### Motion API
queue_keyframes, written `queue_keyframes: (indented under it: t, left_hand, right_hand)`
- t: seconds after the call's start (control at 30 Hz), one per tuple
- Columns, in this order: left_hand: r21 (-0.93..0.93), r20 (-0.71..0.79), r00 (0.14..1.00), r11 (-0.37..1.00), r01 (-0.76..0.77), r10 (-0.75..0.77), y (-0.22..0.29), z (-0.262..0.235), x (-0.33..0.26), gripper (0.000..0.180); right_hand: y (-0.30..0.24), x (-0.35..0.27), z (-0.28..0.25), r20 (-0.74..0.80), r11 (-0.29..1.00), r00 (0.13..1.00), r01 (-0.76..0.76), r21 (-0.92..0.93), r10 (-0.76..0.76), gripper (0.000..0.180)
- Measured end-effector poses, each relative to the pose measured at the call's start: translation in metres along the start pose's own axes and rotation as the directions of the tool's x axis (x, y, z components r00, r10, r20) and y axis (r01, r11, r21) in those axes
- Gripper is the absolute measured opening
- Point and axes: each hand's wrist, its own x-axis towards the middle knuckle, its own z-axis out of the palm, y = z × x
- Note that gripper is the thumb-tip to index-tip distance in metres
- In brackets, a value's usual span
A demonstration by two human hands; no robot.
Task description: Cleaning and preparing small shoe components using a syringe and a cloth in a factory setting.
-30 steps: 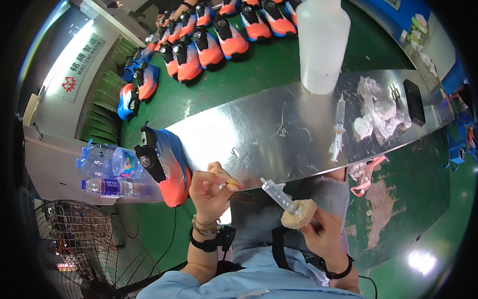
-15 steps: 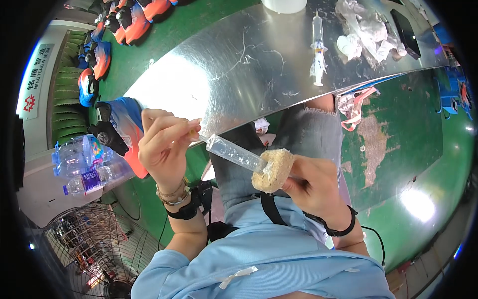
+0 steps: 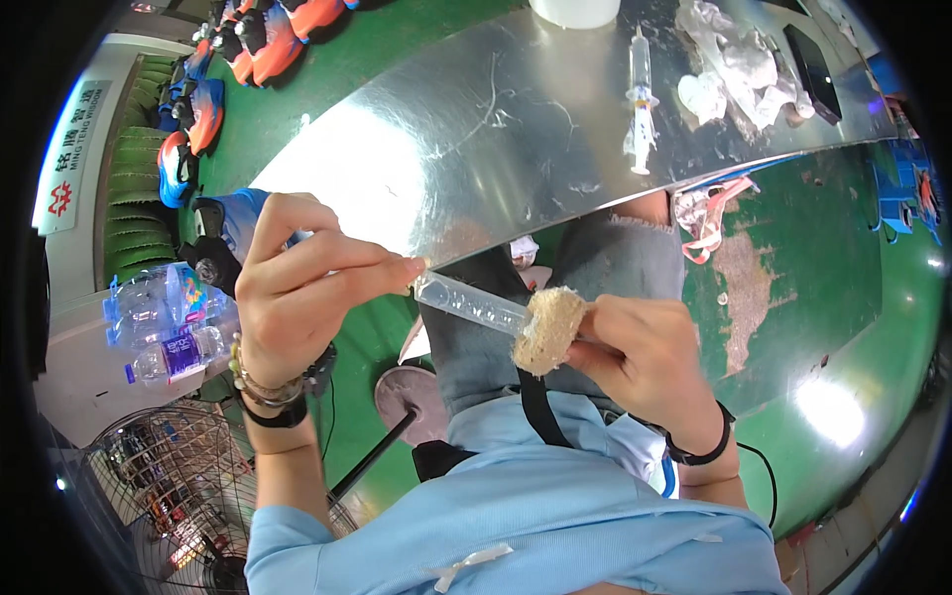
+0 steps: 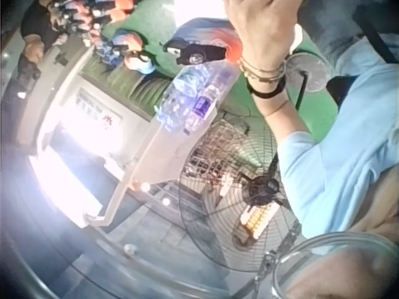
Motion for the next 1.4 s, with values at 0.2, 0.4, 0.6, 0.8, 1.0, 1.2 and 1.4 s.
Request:
queue_keyframes:
  t: [0.2, 0.4, 0.6, 0.8, 1.0, 1.2, 1.4]
  left_hand:
    - [-0.231, 0.107, 0.993, 0.969, 0.081, -0.058, -0.014, -0.030, 0.022, 0.021]
    - [-0.890, 0.376, 0.759, 0.019, 0.455, -0.532, 0.008, -0.013, 0.008, 0.013]
    - [-0.876, 0.089, 0.571, 0.209, 0.434, -0.816, 0.028, 0.021, 0.001, 0.022]
    - [-0.956, 0.199, 0.528, -0.046, 0.288, -0.826, 0.028, 0.034, -0.002, 0.026]
    - [-0.974, 0.022, 0.600, 0.117, 0.192, -0.799, 0.041, 0.033, 0.000, 0.025]
    - [-0.966, -0.014, 0.651, 0.178, 0.187, -0.759, 0.043, 0.033, 0.002, 0.024]
    - [-0.976, 0.047, 0.681, 0.111, 0.187, -0.731, 0.023, 0.040, 0.010, 0.026]
  right_hand:
    - [-0.008, 0.011, 0.010, -0.115, 0.968, 0.968, 0.205, -0.147, -0.223, 0.025]
    - [-0.007, 0.013, 0.023, -0.272, 0.921, 0.890, 0.305, -0.240, -0.366, 0.025]
    - [-0.003, 0.026, 0.030, -0.201, 0.911, 0.919, 0.267, -0.313, -0.338, 0.025]
    - [-0.003, 0.028, 0.040, -0.155, 0.990, 0.978, 0.130, -0.056, -0.137, 0.020]
    - [-0.013, 0.020, 0.047, 0.124, 0.544, 0.968, -0.227, 0.808, 0.219, 0.026]
    - [0.006, 0.011, 0.048, 0.491, -0.082, 0.868, -0.485, 0.871, 0.078, 0.035]
    - [-0.012, 0.028, 0.044, 0.269, 0.420, 0.914, -0.382, 0.823, 0.305, 0.028]
